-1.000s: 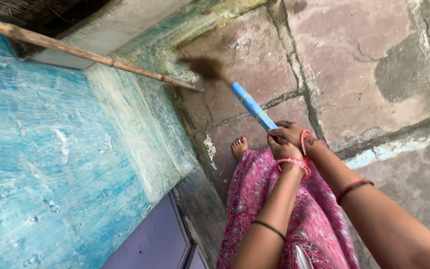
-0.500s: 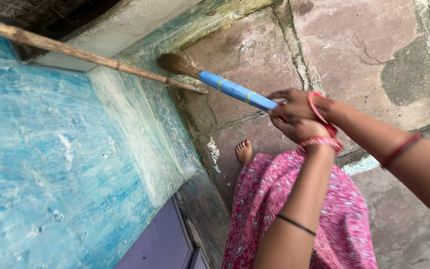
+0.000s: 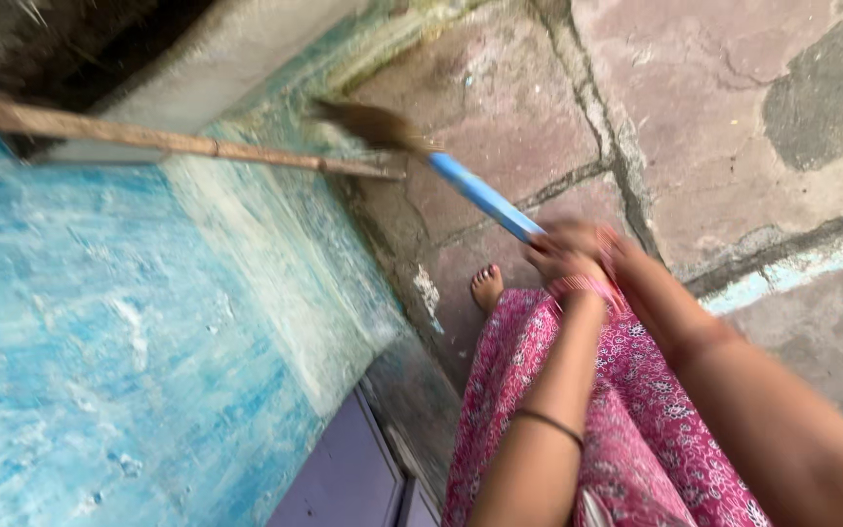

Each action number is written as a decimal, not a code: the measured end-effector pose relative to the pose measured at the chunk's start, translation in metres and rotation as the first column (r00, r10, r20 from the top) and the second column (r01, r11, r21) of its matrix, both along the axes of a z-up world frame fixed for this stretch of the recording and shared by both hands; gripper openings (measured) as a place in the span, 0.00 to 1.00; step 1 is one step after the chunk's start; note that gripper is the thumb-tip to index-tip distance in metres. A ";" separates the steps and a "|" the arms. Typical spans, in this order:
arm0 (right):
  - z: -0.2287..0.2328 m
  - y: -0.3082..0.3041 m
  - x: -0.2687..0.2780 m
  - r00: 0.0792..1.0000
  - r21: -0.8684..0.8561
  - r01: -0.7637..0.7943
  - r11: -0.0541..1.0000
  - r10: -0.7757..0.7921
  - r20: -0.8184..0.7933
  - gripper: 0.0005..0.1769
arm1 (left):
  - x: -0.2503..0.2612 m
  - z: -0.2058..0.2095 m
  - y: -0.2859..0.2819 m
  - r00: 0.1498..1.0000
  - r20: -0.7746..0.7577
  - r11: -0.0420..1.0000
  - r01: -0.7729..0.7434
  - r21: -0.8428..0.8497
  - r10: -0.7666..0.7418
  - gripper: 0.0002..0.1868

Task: The person sweeps a stone-tiled backyard area using a broom with a blue handle, clearing debris from the floor and along the mossy edges of the walls.

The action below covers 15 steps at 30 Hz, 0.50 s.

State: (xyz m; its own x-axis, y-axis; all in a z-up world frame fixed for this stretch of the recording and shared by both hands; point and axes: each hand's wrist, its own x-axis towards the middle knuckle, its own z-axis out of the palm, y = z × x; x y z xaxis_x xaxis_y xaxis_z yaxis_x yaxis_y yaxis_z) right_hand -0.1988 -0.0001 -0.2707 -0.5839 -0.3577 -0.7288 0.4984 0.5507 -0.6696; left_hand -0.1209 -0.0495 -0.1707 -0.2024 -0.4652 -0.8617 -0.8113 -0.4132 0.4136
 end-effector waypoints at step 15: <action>0.067 -0.051 0.168 0.782 -0.124 0.620 0.775 -0.597 0.181 0.36 | 0.121 0.049 -0.046 0.788 -0.596 0.988 0.129 -0.085 -0.155 0.28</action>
